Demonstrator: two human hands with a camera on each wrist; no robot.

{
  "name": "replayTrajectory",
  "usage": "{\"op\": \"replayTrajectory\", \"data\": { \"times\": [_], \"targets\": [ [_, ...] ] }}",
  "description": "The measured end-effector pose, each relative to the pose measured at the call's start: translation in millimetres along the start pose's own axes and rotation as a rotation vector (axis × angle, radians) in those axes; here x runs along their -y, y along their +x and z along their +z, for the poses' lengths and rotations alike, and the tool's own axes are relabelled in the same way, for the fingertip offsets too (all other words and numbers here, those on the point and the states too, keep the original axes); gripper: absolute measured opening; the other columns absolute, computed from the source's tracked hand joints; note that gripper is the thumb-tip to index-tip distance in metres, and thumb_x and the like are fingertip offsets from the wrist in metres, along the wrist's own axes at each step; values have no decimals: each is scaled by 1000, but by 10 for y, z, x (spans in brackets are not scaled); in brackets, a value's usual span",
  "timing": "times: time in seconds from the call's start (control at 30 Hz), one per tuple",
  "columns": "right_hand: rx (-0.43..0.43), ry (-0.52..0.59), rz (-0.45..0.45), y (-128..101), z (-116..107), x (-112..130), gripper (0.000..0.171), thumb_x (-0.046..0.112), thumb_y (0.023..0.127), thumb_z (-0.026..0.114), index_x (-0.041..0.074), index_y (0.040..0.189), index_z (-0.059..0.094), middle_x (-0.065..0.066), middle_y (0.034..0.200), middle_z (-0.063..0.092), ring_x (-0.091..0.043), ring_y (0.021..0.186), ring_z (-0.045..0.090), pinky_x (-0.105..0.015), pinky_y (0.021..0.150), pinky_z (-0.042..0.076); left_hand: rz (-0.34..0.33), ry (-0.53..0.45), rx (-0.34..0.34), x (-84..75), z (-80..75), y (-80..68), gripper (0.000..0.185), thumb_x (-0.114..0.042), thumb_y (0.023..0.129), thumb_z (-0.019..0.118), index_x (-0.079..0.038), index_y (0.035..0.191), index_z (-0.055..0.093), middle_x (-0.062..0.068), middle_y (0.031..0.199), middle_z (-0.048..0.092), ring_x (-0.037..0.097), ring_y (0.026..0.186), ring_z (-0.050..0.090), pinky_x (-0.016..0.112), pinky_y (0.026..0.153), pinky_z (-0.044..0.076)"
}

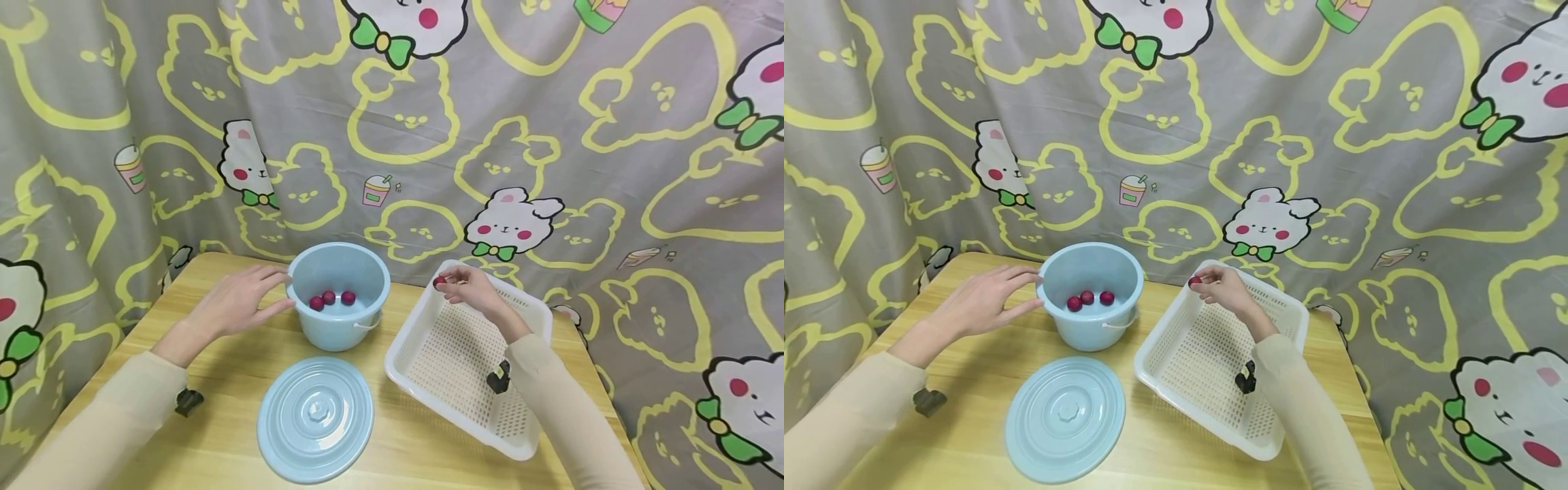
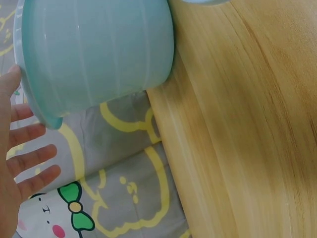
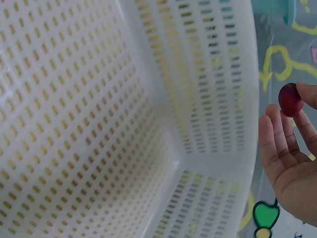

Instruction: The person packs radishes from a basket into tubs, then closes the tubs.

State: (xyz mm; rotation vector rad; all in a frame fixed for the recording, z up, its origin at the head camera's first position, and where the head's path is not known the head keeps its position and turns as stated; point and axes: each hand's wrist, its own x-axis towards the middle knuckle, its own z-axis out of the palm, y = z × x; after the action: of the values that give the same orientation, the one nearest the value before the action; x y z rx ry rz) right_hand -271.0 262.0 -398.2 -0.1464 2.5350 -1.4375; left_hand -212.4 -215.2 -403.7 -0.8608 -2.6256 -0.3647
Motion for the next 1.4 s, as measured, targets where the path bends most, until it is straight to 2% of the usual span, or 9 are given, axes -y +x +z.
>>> {"op": "replayTrajectory", "data": {
  "times": [0.13,0.27,0.37,0.5,0.6,0.83,1.07,1.2,1.4],
  "targets": [
    [7,19,-19,-17,73,132,39,23,98,77,3,130,66,-9,108,63,-32,93,75,-43,91,66,0,3,1,7,9,-4,48,-46,98,73,-12,131,71,11,134,72,37,120,72,58,89,62],
    [21,43,-31,-43,145,272,39,22,98,77,4,130,67,-8,109,63,-45,106,72,-38,89,66,1,5,3,13,16,-3,48,-47,98,73,-12,131,71,11,134,72,37,120,72,58,89,62],
    [28,52,-40,-62,200,369,39,22,97,78,4,130,67,-6,110,63,-38,101,74,-29,83,65,2,5,3,15,19,0,48,-47,98,73,-11,131,71,11,134,72,37,120,72,58,89,62],
    [35,57,-58,-69,290,494,38,23,96,79,6,129,68,-5,107,63,-25,92,73,-30,83,65,3,2,-2,13,21,0,48,-47,98,73,-12,130,71,11,133,72,36,119,72,57,88,63],
    [52,73,-79,-77,367,595,36,22,96,79,7,128,70,-5,106,65,-20,90,72,-32,83,65,2,4,-5,11,22,-3,47,-47,98,73,-12,130,71,10,133,72,35,119,72,57,88,63],
    [104,123,-131,-103,555,770,36,17,96,77,3,129,69,-4,105,68,-17,89,74,-33,84,66,4,8,-10,4,23,-1,47,-47,98,73,-12,130,71,10,133,72,36,119,72,57,88,63],
    [110,159,-158,-55,762,924,31,15,95,78,5,124,71,-3,103,68,-16,89,72,-33,83,66,3,7,-6,-2,7,-5,47,-45,97,74,-12,130,71,11,133,72,36,119,72,57,90,62],
    [119,145,-191,-24,876,990,31,15,95,78,5,124,72,-3,102,68,-16,86,72,-30,79,65,6,8,-8,-4,9,-10,46,-45,97,74,-11,129,71,11,132,73,37,119,71,58,90,62],
    [131,119,-238,25,1008,1018,30,6,95,73,0,125,71,-7,99,71,-8,79,71,-30,78,65,11,-2,-10,-2,8,1,46,-45,97,74,-11,129,71,11,132,73,37,119,72,58,88,63]
  ]
}}
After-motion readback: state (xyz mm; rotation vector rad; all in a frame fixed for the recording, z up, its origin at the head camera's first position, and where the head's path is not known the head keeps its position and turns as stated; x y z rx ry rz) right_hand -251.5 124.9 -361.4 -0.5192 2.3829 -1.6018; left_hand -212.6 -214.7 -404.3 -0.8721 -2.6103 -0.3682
